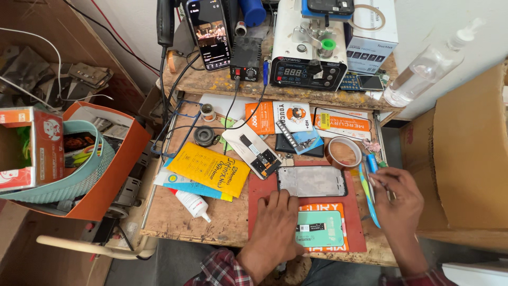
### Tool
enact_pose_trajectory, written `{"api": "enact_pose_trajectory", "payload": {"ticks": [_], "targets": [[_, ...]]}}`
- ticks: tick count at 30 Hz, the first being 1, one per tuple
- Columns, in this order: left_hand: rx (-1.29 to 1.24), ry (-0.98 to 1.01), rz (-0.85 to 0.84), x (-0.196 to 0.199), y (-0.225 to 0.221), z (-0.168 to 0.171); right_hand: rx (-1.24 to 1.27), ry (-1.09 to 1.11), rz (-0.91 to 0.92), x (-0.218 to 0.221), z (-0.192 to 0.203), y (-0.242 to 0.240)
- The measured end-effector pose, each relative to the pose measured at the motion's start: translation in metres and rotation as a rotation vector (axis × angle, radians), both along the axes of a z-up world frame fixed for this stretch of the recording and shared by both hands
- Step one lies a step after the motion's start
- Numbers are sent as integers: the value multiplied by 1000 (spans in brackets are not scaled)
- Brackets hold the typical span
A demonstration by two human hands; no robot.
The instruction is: The person applies adhesive tape to the back of a smartphone battery and secures it inside the phone chassis. They then apply glue to the phone frame and wipe the surface with a cloth.
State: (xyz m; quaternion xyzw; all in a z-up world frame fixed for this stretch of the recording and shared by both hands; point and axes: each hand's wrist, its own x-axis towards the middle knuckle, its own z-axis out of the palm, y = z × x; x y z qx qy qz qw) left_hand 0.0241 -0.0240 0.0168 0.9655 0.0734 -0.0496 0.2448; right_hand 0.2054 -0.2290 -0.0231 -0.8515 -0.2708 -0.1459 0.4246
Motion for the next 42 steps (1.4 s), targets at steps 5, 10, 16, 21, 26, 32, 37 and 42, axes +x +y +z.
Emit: {"api": "enact_pose_trajectory", "payload": {"ticks": [5, 10, 16, 21, 26, 32, 37, 42], "targets": [[-51, 56, 11, 7, 4, -3, -97, -15, -85, -9, -13, -25], [-190, -24, -27, 8, 13, -29, -121, -47, -107, -7, -14, -28], [-327, 84, -43, 1, 41, -26, -60, 100, -113, -14, -4, -19], [-470, 194, -24, -12, 92, -6, 33, 109, 26, -24, -2, -11], [-847, -59, 211, -18, 123, 4, 34, 237, 223, -55, 2, 17], [-482, -265, 631, 7, 144, -13, -12, 347, 277, -72, -9, 26], [-165, -54, 738, 22, 144, -20, -140, 457, 56, -66, -25, 12], [153, -122, 693, 19, 127, -14, -425, 278, 70, -67, -6, 12]]}}
